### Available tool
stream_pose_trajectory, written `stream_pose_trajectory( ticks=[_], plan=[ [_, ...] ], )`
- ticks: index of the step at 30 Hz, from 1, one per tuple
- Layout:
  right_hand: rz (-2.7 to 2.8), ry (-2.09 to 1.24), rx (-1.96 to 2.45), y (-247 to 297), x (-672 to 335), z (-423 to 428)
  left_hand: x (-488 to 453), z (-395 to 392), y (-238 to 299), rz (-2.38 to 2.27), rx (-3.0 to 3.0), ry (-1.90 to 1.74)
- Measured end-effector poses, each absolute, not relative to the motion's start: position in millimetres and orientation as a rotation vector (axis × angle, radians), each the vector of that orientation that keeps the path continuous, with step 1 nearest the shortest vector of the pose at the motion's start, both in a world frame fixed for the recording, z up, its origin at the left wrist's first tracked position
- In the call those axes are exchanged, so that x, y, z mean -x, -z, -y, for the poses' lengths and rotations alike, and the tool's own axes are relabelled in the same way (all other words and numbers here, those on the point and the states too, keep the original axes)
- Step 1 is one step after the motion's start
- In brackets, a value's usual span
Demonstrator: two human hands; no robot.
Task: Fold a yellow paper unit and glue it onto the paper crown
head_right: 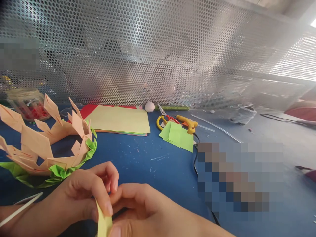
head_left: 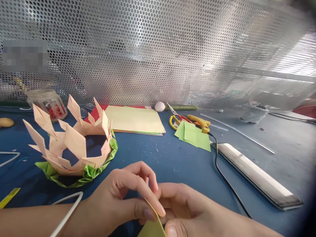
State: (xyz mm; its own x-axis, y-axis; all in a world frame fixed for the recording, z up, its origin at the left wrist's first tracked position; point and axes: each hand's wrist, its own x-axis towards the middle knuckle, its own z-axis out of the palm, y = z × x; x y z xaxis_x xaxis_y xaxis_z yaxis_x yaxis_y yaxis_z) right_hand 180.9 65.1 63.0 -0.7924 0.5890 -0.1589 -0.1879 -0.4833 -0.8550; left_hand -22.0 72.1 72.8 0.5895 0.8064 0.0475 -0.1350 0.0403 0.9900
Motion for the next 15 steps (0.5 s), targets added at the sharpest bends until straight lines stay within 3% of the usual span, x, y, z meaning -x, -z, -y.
stream_pose_trajectory(
  ticks=[15],
  plan=[
    [1.038, -2.176, 0.73, -54, -177, -78, 22, -81, -60, -0.546, -1.179, -0.715]
  ],
)
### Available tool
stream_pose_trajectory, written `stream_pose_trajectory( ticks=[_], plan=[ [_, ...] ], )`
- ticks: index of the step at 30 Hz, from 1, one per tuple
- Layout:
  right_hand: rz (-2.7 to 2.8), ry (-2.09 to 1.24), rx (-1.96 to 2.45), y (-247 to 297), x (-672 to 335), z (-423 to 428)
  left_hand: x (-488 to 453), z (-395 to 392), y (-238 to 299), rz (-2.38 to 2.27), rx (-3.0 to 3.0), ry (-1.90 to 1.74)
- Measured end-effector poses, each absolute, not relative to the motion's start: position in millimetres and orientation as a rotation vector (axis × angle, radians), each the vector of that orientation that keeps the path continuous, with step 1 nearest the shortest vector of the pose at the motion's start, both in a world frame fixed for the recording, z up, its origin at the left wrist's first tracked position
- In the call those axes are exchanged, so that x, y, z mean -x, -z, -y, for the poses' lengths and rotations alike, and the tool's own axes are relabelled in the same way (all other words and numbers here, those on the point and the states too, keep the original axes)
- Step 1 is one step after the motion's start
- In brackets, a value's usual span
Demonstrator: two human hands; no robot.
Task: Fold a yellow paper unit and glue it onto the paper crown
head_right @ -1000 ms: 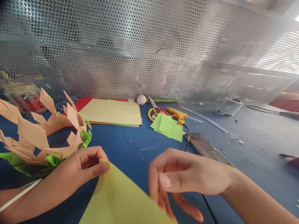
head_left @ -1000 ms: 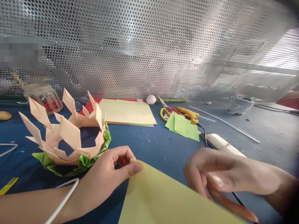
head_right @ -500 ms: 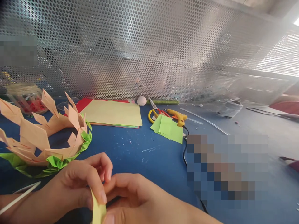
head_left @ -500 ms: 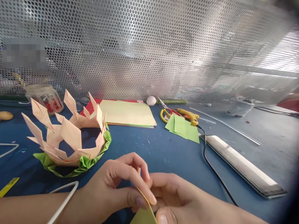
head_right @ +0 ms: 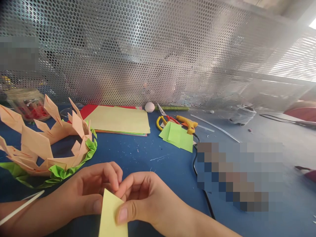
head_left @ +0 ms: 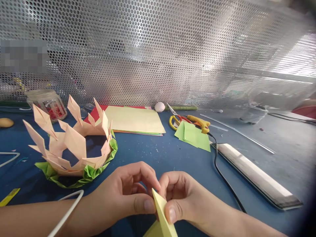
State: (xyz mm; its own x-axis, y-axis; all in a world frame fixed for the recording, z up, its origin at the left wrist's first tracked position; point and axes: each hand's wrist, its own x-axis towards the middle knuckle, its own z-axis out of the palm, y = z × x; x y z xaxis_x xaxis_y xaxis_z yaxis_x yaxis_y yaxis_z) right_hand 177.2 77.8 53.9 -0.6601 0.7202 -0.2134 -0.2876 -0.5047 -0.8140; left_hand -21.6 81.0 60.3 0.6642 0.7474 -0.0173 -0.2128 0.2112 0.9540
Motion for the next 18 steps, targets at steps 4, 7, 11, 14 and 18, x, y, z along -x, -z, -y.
stream_pose_trajectory(
  ticks=[4, 7, 11, 14, 18],
  plan=[
    [1.032, -2.181, 0.736, -55, -178, -78, 21, -81, -68, -0.5, -1.193, -0.706],
    [1.036, -2.182, 0.714, -55, -178, -78, 22, -80, -74, -0.471, -1.221, -0.675],
    [1.072, -2.165, 0.674, -57, -180, -77, 26, -81, -75, -0.476, -1.284, -0.637],
    [1.091, -2.159, 0.653, -57, -181, -78, 28, -83, -72, -0.515, -1.327, -0.593],
    [1.099, -2.176, 0.62, -57, -182, -78, 27, -82, -73, -0.501, -1.345, -0.628]
  ],
)
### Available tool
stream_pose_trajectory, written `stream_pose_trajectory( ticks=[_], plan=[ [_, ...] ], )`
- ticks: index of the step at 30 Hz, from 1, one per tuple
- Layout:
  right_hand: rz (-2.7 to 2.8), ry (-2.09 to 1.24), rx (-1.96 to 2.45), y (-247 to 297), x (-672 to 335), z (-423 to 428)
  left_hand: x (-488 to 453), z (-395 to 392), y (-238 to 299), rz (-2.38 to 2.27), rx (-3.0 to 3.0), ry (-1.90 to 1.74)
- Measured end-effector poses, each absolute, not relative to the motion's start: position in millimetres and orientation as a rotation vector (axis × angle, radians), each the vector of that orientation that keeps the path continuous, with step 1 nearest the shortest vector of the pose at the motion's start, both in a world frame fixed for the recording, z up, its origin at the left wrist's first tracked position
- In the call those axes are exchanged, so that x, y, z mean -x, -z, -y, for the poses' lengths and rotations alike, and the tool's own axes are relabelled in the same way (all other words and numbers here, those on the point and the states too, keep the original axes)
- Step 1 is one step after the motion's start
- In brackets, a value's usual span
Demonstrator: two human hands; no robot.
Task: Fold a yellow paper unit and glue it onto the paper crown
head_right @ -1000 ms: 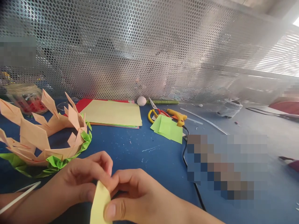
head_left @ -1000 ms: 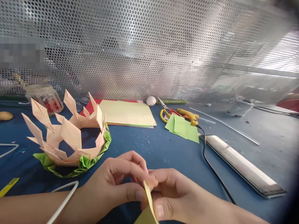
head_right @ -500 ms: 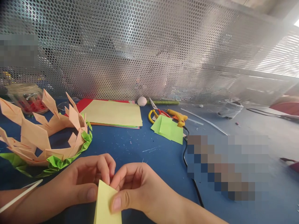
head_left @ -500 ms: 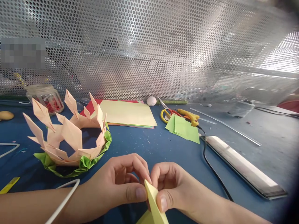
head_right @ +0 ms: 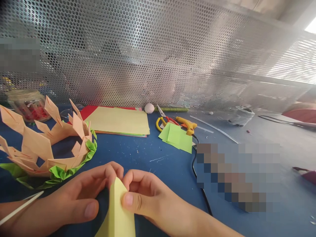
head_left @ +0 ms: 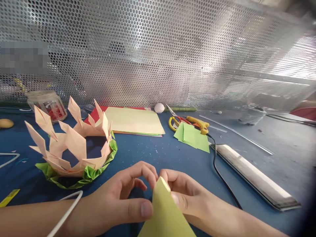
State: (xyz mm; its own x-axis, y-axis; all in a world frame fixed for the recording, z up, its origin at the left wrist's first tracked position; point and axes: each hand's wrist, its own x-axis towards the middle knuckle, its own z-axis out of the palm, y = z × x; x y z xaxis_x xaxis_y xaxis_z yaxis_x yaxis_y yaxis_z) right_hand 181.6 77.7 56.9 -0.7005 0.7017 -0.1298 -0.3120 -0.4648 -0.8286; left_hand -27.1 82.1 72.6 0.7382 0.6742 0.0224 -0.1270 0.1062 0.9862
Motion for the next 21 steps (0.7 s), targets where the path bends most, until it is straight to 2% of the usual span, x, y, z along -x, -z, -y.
stream_pose_trajectory(
  ticks=[7, 12, 16, 18, 21],
  plan=[
    [1.138, -2.121, 0.699, -72, -194, -80, 24, -71, -85, -0.456, -1.058, -0.563],
    [1.268, -2.045, 0.915, -94, -222, -98, 29, -68, -88, -0.778, -1.395, -0.527],
    [1.683, -1.6, 1.254, -100, -235, -108, 31, -69, -97, -1.224, -1.846, -0.494],
    [1.795, -1.472, 1.305, -95, -233, -109, 31, -71, -102, -1.279, -2.076, -0.525],
    [1.947, -1.299, 1.343, -82, -224, -107, 29, -74, -104, -1.361, -2.323, -0.323]
  ],
)
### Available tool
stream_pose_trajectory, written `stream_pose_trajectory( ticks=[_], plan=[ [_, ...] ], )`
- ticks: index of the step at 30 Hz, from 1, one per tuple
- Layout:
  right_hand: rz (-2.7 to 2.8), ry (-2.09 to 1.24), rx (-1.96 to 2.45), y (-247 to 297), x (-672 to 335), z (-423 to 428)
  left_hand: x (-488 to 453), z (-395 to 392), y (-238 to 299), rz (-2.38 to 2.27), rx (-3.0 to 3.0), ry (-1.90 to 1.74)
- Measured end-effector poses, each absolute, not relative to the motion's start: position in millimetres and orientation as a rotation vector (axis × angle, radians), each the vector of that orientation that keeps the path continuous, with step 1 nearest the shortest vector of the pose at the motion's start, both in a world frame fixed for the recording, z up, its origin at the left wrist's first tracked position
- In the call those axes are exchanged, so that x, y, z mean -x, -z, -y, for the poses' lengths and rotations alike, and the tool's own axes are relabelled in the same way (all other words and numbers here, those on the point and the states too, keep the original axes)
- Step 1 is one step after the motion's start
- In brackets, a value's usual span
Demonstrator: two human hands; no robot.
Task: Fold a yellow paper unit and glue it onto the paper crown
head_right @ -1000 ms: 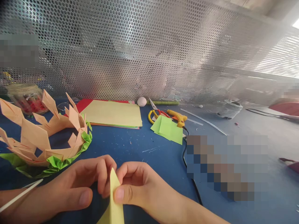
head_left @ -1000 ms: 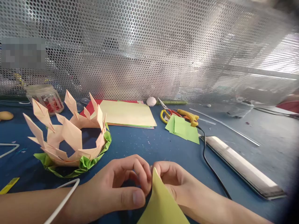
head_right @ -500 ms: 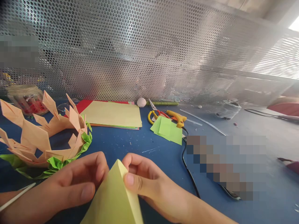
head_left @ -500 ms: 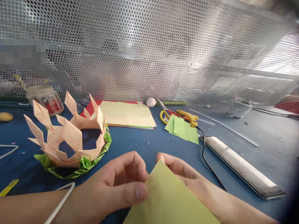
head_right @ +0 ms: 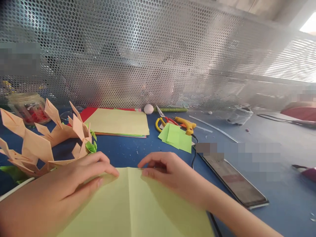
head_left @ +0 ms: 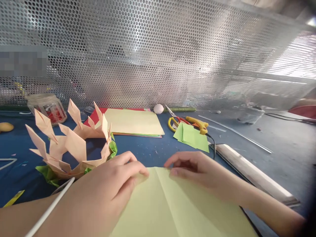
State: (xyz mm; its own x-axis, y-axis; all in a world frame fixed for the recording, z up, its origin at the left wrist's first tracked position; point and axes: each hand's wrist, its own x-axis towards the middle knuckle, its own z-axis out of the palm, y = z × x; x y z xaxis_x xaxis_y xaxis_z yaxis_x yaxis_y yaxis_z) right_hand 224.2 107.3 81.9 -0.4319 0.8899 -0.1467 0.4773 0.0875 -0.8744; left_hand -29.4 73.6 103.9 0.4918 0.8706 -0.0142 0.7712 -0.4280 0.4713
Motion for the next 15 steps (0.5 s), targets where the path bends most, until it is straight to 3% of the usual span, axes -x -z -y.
stream_pose_trajectory(
  ticks=[5, 12, 15],
  plan=[
    [2.131, -1.116, 1.329, -70, -207, -107, 26, -72, -85, -1.287, -2.64, -0.17],
    [2.307, -0.827, 1.285, -69, -205, -103, 26, -70, -40, -1.197, -2.939, -0.639],
    [2.361, -0.765, 1.27, -67, -207, -100, 28, -69, -36, -1.244, -3.006, -0.651]
  ],
)
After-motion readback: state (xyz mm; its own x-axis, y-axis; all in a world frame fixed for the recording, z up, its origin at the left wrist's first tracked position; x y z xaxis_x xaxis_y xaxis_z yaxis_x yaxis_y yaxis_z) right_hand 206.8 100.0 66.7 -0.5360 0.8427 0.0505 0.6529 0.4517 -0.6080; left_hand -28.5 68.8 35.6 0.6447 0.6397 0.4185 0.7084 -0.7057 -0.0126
